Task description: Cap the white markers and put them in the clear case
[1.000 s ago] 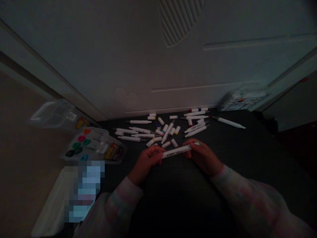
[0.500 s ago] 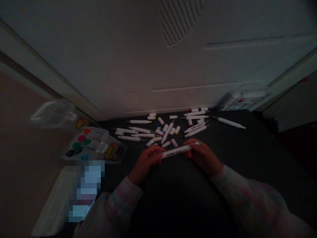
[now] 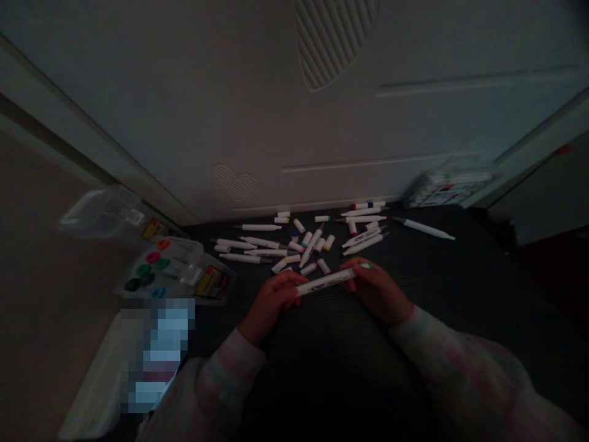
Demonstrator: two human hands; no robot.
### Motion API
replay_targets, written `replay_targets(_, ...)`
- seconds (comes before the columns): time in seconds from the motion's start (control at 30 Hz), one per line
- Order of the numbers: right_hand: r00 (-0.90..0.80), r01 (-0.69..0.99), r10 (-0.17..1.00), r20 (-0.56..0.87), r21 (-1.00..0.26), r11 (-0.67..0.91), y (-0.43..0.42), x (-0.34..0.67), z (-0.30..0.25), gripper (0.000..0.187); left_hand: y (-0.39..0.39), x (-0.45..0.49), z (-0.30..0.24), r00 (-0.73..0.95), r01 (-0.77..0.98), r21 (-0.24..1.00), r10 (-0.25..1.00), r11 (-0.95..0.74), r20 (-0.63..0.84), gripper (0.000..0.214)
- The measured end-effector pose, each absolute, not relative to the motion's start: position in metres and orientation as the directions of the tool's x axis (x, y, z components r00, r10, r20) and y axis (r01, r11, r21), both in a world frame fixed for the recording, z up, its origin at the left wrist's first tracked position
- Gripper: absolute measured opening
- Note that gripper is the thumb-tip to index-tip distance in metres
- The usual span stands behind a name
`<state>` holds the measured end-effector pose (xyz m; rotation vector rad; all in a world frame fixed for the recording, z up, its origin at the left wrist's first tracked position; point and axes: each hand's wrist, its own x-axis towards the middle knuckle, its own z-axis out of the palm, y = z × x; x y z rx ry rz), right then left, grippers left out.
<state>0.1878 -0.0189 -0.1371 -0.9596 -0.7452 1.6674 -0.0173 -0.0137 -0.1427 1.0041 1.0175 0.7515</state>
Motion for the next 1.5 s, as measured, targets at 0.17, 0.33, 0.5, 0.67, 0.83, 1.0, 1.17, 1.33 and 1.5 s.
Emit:
replay_targets(0.17, -0.149, -0.486, 0.961, -0.233, -0.829, -0.277, -0.018, 0.188, -0.137, 0.019, -0.023, -0.014, -0.140, 0.258, -0.057, 0.958, 0.932, 0.279, -0.256, 0.023)
replay_targets(0.33, -0.120, -0.504, 0.971, -0.204, -0.830, -0.237, -0.016, 0.188, -0.135, 0.018, -0.050, -0.021, -0.131, -0.091, 0.299, 0.954, 0.995, -0.003, 0.032, 0.017)
replay_targets(0.5, -0.142, -0.527, 0.964, -0.224, -0.807, -0.265, -0.016, 0.188, -0.135, 0.016, -0.061, -0.052, -0.132, -0.326, 0.737, 0.539, 0.484, -0.408, 0.812, 0.027)
replay_targets(0.67, -0.150, -0.560, 0.955, -0.255, -0.774, -0.295, -0.017, 0.188, -0.137, 0.015, -0.050, -0.075, -0.138, -0.625, 0.665, 0.714, 0.362, -0.218, 0.692, 0.051)
replay_targets(0.83, -0.156, -0.560, 0.955, -0.252, -0.774, -0.296, -0.017, 0.189, -0.137, 0.015, -0.040, -0.072, -0.139, -0.776, 0.390, 0.921, 0.530, -0.023, 0.342, 0.065)
replay_targets(1.0, -0.155, -0.560, 0.954, -0.258, -0.772, -0.299, -0.017, 0.189, -0.135, 0.015, -0.032, -0.069, -0.139, -0.734, 0.329, 0.939, 0.600, -0.095, 0.318, 0.075)
replay_targets(1.17, -0.155, -0.533, 0.950, -0.271, -0.787, -0.312, -0.018, 0.189, -0.132, 0.016, -0.030, -0.074, -0.144, -0.703, 0.200, 0.976, 0.682, -0.084, 0.202, 0.068)
replay_targets(1.33, -0.151, -0.508, 0.943, -0.296, -0.795, -0.331, -0.018, 0.189, -0.130, 0.019, -0.029, -0.079, -0.148, -0.744, 0.163, 0.986, 0.653, -0.030, 0.143, 0.064)
replay_targets(1.5, -0.132, -0.493, 0.939, -0.317, -0.801, -0.340, -0.019, 0.189, -0.129, 0.021, -0.029, -0.078, -0.146, -0.726, 0.128, 0.986, 0.667, -0.106, 0.166, 0.060)
